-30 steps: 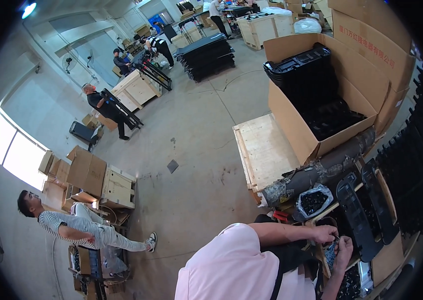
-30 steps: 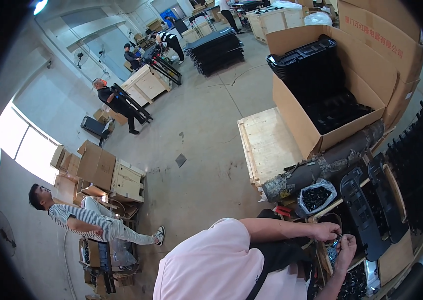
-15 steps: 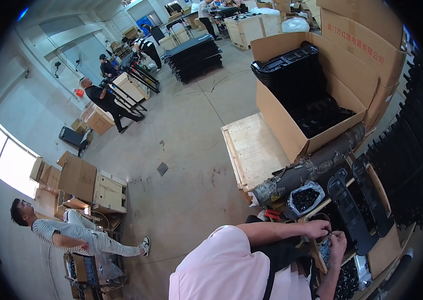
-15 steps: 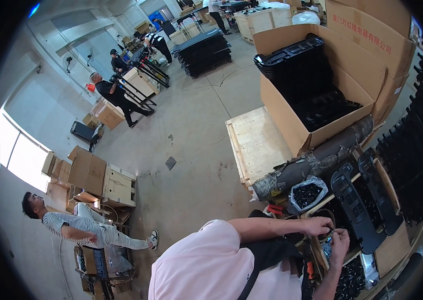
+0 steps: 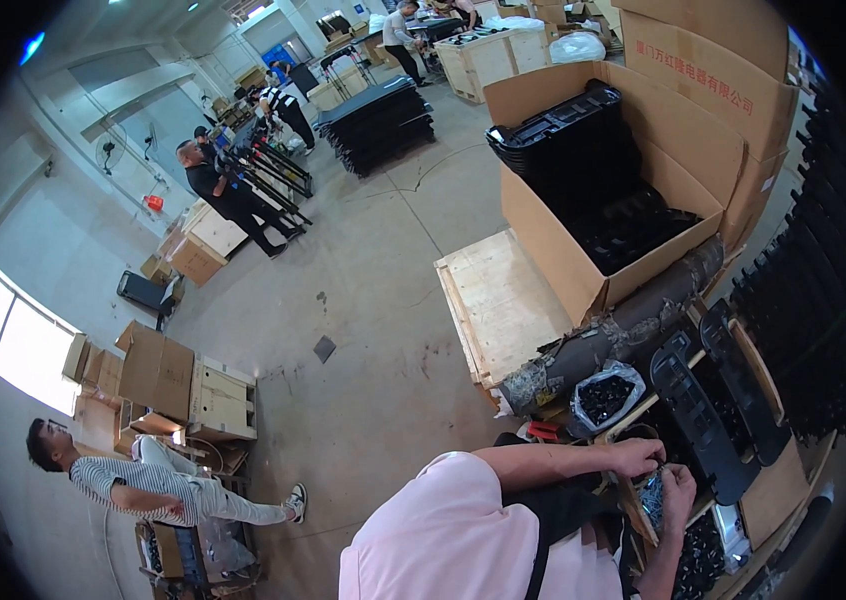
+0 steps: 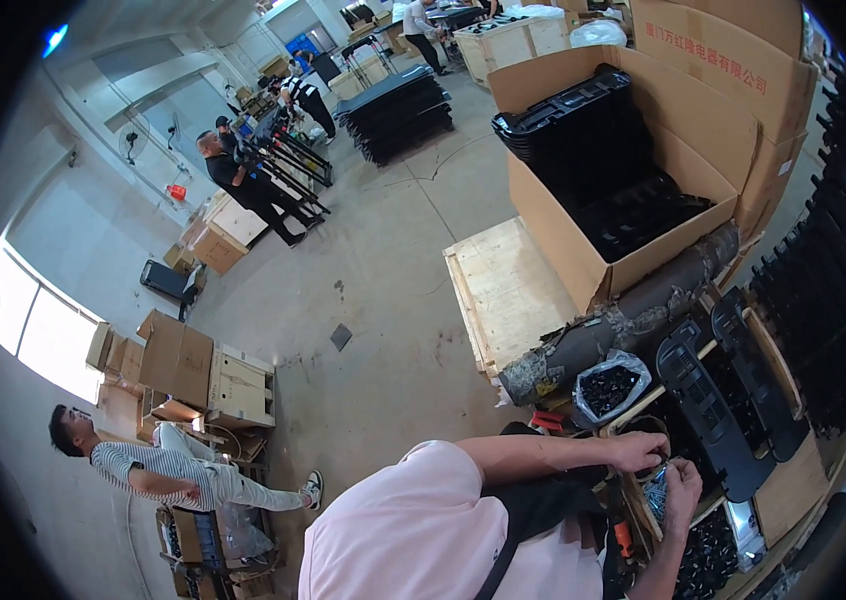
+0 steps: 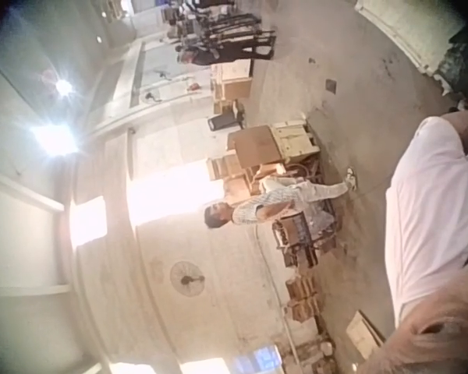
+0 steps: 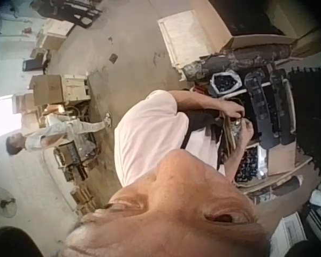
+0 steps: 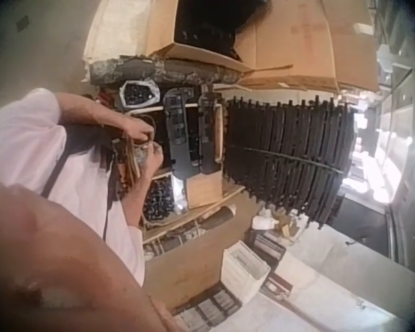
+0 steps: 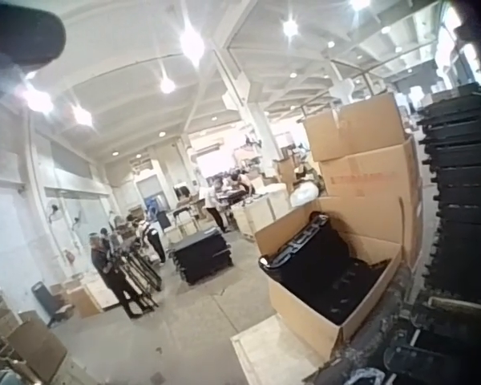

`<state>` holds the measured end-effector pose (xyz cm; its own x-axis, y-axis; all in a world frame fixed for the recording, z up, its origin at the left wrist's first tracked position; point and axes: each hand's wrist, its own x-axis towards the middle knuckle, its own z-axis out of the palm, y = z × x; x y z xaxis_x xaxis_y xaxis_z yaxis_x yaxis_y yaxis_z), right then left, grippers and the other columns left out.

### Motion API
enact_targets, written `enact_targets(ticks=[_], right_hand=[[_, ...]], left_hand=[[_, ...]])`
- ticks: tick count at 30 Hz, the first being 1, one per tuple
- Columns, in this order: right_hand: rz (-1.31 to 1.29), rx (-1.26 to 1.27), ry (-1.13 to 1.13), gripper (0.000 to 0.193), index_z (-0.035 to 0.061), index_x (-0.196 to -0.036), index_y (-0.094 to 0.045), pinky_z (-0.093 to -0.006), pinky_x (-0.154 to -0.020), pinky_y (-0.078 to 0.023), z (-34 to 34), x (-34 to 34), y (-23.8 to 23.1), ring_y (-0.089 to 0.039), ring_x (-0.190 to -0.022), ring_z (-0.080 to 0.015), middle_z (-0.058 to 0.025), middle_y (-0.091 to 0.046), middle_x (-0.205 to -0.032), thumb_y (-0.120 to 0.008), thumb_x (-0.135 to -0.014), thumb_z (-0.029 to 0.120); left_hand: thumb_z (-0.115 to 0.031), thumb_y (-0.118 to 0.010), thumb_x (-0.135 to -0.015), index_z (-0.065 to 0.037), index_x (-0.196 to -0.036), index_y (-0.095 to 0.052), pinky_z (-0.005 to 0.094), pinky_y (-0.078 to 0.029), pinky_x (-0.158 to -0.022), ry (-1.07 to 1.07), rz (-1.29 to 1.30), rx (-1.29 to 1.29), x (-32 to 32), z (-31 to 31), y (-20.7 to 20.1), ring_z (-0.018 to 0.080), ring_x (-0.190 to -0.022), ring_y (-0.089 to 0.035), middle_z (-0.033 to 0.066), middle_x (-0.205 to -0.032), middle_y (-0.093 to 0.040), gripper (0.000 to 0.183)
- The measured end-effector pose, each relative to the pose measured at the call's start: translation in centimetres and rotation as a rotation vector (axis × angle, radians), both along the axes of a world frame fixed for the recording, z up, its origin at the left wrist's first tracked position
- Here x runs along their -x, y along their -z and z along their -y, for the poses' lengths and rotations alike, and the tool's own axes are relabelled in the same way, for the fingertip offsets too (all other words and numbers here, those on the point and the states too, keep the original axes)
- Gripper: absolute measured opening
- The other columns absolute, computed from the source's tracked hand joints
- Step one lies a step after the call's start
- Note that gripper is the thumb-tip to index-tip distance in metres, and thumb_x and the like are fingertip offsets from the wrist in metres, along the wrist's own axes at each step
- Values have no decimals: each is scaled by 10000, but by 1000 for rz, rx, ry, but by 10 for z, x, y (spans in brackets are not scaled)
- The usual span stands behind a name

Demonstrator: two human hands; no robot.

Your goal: Manually assemble plastic components by inserting screws and tightening them with an electric screwdriver.

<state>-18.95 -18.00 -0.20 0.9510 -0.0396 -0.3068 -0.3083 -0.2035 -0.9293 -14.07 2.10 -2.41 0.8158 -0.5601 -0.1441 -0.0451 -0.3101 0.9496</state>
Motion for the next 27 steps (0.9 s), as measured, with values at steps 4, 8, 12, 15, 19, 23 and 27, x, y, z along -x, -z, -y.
enact_targets(ticks=[4,8,12,15,19,23,27], right_hand=[[5,56,-20,142,-22,-983,-689,-259,-738,-466,12,2,1,-563,-790,-91,9,-633,-843,-665,-932,108],[42,90,12,147,-25,-983,-683,-247,-716,-453,24,7,4,-553,-784,-77,4,-635,-854,-665,-929,111],[30,47,60,117,-17,-991,-682,-240,-715,-444,37,12,4,-535,-763,-75,19,-615,-833,-670,-931,82],[80,106,60,114,-12,-996,-679,-241,-702,-439,45,10,5,-527,-754,-73,15,-613,-827,-671,-935,84],[102,239,99,110,-4,-999,-683,-262,-699,-464,65,20,-2,-553,-759,-90,-16,-632,-818,-665,-932,80],[199,446,102,167,8,-1076,-704,-324,-802,-529,103,41,8,-642,-807,-173,-100,-695,-911,-673,-927,76],[127,454,69,221,-4,-1121,-712,-348,-907,-559,81,15,-5,-717,-995,-204,-136,-739,-1046,-679,-926,96]], left_hand=[[-162,-667,-909,-15,-1202,-615,457,-551,-894,61,-25,-76,-4,8,-12,370,-1045,-694,207,-1087,-715,332],[-178,-681,-906,-25,-1203,-617,471,-550,-868,112,52,-97,-13,22,-8,369,-1003,-700,197,-1041,-717,341],[-188,-694,-905,-38,-1184,-635,481,-549,-862,196,81,-158,-21,36,-20,362,-978,-702,178,-1017,-720,323],[-188,-715,-883,-50,-1155,-656,470,-553,-851,217,128,-144,-27,41,-31,346,-982,-703,160,-1019,-722,311],[-170,-732,-847,-54,-1110,-675,451,-550,-866,267,252,-153,-26,65,-42,324,-1004,-689,136,-1015,-703,293],[-170,-728,-812,-73,-1074,-701,474,-540,-901,324,381,-139,-21,102,-49,356,-1046,-670,158,-1045,-691,280],[-149,-710,-834,-75,-1128,-699,474,-541,-927,254,341,-232,-34,91,-30,371,-1097,-661,157,-1131,-699,303]])
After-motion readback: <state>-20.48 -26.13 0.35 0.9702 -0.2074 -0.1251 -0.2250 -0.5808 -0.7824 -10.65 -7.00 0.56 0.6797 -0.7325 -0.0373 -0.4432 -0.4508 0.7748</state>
